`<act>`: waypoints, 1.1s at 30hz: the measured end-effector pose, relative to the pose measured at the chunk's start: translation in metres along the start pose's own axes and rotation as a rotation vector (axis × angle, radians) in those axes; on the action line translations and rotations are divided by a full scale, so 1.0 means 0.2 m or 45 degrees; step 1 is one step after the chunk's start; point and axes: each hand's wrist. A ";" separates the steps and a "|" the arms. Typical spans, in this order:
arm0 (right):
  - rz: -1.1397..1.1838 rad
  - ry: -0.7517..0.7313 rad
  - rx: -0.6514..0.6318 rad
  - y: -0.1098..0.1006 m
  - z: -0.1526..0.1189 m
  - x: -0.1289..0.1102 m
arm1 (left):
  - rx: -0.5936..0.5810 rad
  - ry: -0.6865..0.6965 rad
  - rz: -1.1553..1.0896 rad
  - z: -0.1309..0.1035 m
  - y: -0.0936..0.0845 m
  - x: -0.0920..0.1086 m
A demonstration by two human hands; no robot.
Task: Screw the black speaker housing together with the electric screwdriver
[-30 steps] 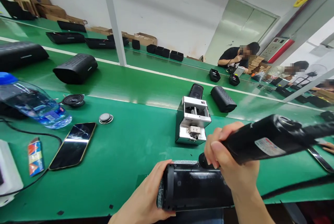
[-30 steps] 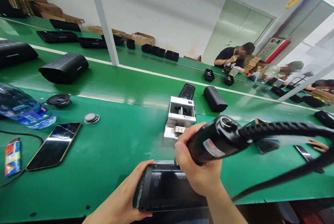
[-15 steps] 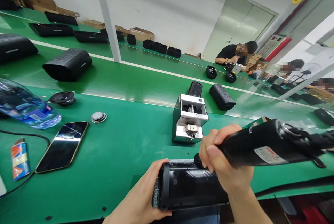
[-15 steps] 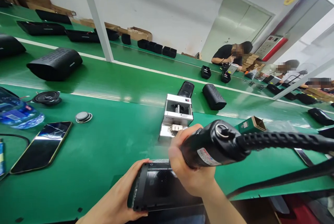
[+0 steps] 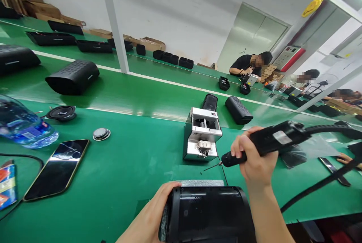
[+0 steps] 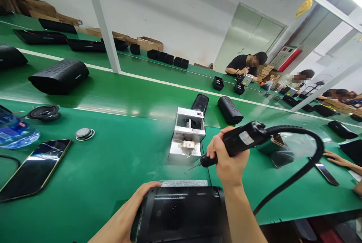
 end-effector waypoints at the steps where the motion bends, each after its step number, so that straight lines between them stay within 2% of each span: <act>1: -0.004 0.018 -0.009 0.00 -0.01 0.04 | 0.000 -0.014 0.004 0.00 0.00 0.00; 5: 0.022 0.052 -0.011 -0.01 -0.03 0.09 | 0.005 -0.051 0.031 -0.01 -0.01 -0.02; 7: 0.040 0.055 -0.006 -0.01 -0.03 0.05 | 0.003 -0.060 0.037 -0.01 -0.01 -0.04; 10: 0.028 0.003 0.043 0.00 0.02 -0.07 | 0.013 -0.063 0.033 -0.01 0.00 -0.05; 13: 0.006 -0.178 0.199 0.02 0.11 -0.22 | 0.037 -0.041 0.029 0.00 0.02 -0.08; 15: 0.014 -0.401 0.370 0.05 0.18 -0.26 | 0.045 -0.029 0.041 0.00 0.03 -0.10; 17: 0.034 -0.652 0.571 0.07 0.26 -0.24 | 0.055 -0.028 0.072 0.00 0.04 -0.12; 19: -0.001 -0.728 0.634 0.09 0.32 -0.19 | 0.068 -0.038 0.114 0.00 0.03 -0.14; 22: -0.088 -0.562 0.490 0.11 0.34 -0.14 | 0.075 -0.051 0.155 -0.01 0.03 -0.17; 26: 0.019 -0.568 0.468 0.13 0.28 -0.28 | 0.055 -0.047 0.187 -0.01 0.04 -0.21; 29: 0.042 -0.430 0.211 0.17 0.22 -0.34 | 0.069 -0.066 0.198 -0.01 0.04 -0.21; 31: 0.020 -0.331 0.049 0.21 0.19 -0.30 | 0.070 -0.069 0.187 -0.02 0.04 -0.19; 33: -0.018 -0.264 -0.019 0.25 0.17 -0.22 | 0.060 -0.063 0.177 -0.03 0.03 -0.19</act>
Point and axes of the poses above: each hand's wrist, its own z-axis towards the middle knuckle, its own y-axis out of the palm, x = y × z, and after that the axes turned 2 degrees about -y, right-handed
